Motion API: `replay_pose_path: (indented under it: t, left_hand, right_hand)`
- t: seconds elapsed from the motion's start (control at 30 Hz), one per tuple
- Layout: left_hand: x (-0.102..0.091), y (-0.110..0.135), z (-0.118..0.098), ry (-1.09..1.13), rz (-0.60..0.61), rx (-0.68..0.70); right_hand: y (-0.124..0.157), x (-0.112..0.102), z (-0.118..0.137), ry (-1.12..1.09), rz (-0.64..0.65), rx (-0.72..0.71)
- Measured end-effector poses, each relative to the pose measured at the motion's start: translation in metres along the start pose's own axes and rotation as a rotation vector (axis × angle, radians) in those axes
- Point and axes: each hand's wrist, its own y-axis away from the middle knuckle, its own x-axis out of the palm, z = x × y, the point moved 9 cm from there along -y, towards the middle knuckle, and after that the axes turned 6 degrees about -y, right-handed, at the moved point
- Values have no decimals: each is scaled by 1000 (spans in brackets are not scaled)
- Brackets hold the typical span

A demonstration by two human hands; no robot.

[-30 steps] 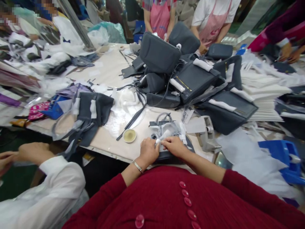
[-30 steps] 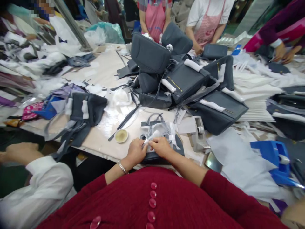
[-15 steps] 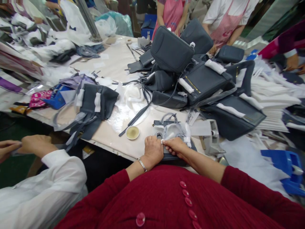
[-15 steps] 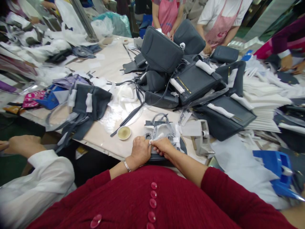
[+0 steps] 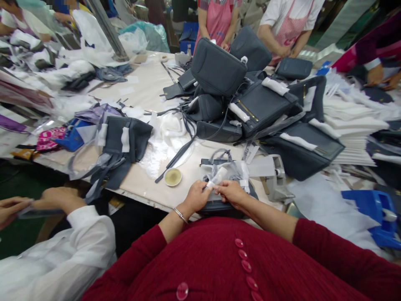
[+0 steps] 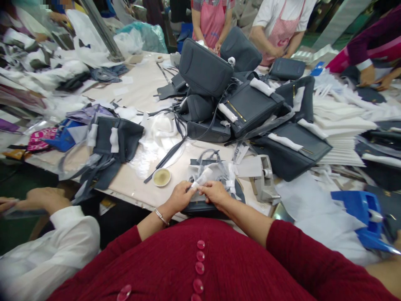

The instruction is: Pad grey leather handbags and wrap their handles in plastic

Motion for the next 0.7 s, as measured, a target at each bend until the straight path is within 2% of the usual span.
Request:
replay_pose_path:
  t: [0.1,0.2,0.3,0.37,0.47,0.57,0.63,0.7]
  left_hand:
    - [5,-2,11,319,87,-28]
    - [15,1,18,608,182,-97]
    - [18,0,16,705,202,-86]
    - [13,-3,15,623,144,-94]
    - [1,-10,14,323,28,-153]
    - [-10,-15,6,38,-28,-160]
    - [-19,-17,6,-71,-73,-196]
    - [-27,-17,10,-86,-121,-242]
  right_hand:
    - [-1,2,7,212,34,-86]
    - [-1,7,9,281,96,-122]
    - [0,12,21,328,116,-262]
    - [3,16,28,410,110,-374]
    - [9,22,33,553,117,-471]
    - [23,23,39,686,141,-572]
    - [36,12,51,749,92,-695]
    - [47,-11,63,801,-31,-803]
